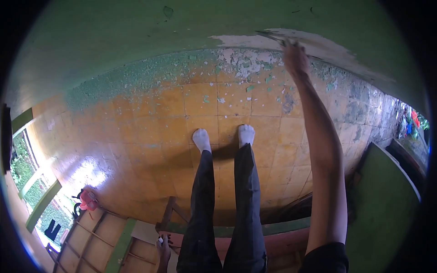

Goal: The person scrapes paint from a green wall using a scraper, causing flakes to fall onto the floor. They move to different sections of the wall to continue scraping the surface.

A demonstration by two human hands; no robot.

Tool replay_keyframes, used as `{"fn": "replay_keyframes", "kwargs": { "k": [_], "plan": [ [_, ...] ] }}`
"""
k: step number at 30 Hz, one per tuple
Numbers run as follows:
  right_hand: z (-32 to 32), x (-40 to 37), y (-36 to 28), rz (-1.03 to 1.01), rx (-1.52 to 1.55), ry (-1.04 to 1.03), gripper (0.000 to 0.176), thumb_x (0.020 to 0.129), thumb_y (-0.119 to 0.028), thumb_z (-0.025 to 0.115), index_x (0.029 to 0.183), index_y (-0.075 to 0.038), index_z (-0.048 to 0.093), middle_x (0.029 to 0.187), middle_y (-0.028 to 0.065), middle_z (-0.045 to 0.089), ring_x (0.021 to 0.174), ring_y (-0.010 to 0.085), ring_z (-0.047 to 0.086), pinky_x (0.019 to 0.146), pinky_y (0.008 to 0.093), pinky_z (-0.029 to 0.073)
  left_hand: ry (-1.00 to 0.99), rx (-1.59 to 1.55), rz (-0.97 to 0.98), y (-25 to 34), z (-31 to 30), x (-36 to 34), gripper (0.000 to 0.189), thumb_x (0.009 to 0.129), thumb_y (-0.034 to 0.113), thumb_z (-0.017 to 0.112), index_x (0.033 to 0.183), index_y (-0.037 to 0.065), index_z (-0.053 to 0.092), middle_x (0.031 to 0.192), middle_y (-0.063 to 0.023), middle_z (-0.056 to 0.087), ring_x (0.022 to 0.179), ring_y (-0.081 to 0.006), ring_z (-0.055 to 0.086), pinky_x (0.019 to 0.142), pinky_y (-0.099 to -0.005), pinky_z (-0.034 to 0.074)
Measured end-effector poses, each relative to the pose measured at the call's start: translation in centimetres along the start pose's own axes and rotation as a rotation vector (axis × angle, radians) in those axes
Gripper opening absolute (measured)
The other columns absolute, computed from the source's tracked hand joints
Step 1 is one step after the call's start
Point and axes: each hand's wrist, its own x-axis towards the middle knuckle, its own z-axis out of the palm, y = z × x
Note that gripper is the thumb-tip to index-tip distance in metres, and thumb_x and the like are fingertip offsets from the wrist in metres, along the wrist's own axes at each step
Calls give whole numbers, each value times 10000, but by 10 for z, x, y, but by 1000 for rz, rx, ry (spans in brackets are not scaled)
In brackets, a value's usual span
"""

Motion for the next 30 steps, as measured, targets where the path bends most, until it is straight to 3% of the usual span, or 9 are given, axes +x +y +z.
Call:
{"fn": "replay_keyframes", "kwargs": {
  "k": [2,5,8,10,14,18,22,24,30],
  "plan": [
    [18,13,-49,-59,5,-44,332,974,-352,454,1272,-223,522,1239,136,548,1143,341,533,910,679,383,10,53,-50,12,-10,12,309,983,282,490,938,14,636,791,-48,630,644,-119,595,569,-271,473],
    [26,-11,-75,-3,88,-28,295,977,-343,446,1222,-203,531,1207,165,559,1139,359,540,901,587,444,25,115,5,54,-20,16,323,976,313,498,932,28,644,813,-45,608,702,-114,579,613,-262,462],
    [26,-30,-25,295,150,-47,287,977,-362,443,1184,-185,534,1176,179,583,1048,370,596,837,504,498,28,30,65,92,-25,12,298,963,294,494,947,44,656,705,-34,577,602,-120,557,530,-265,443],
    [16,-41,28,373,108,-15,323,976,-387,445,1215,-188,530,1164,176,596,981,384,621,803,535,493,7,-37,36,91,-28,18,299,968,296,496,953,40,651,704,-32,576,589,-111,549,513,-255,441],
    [22,-35,43,222,-28,112,349,975,-387,449,1269,-214,523,1166,176,584,1049,373,584,831,535,480,-66,-65,-24,57,-31,31,305,976,301,501,947,32,643,732,-33,602,584,-106,575,478,-250,441],
    [64,1,-59,-9,79,44,296,984,-340,427,1218,-195,537,1106,155,595,1057,357,582,850,535,478,-50,-77,-69,37,-24,30,309,977,310,502,940,33,633,776,-53,643,592,-115,615,427,-231,427],
    [88,1,-168,12,139,-26,321,973,-322,438,1260,-204,520,1185,164,557,1134,388,531,897,658,412,-69,-35,-62,38,-6,29,287,981,292,493,960,43,634,813,-44,646,636,-114,627,443,-229,430],
    [93,-13,-168,48,165,-48,313,978,-343,431,1244,-206,525,1162,163,570,1108,400,545,880,647,431,-72,-41,-73,52,4,32,275,980,283,494,964,47,636,821,-44,646,644,-114,628,453,-228,429],
    [91,-24,-38,358,169,-64,327,978,-346,435,1285,-272,520,1250,178,523,1155,385,513,876,591,424,-178,-136,-85,74,19,32,294,972,279,501,1001,29,652,854,-61,641,678,-128,613,518,-248,463]
  ]
}}
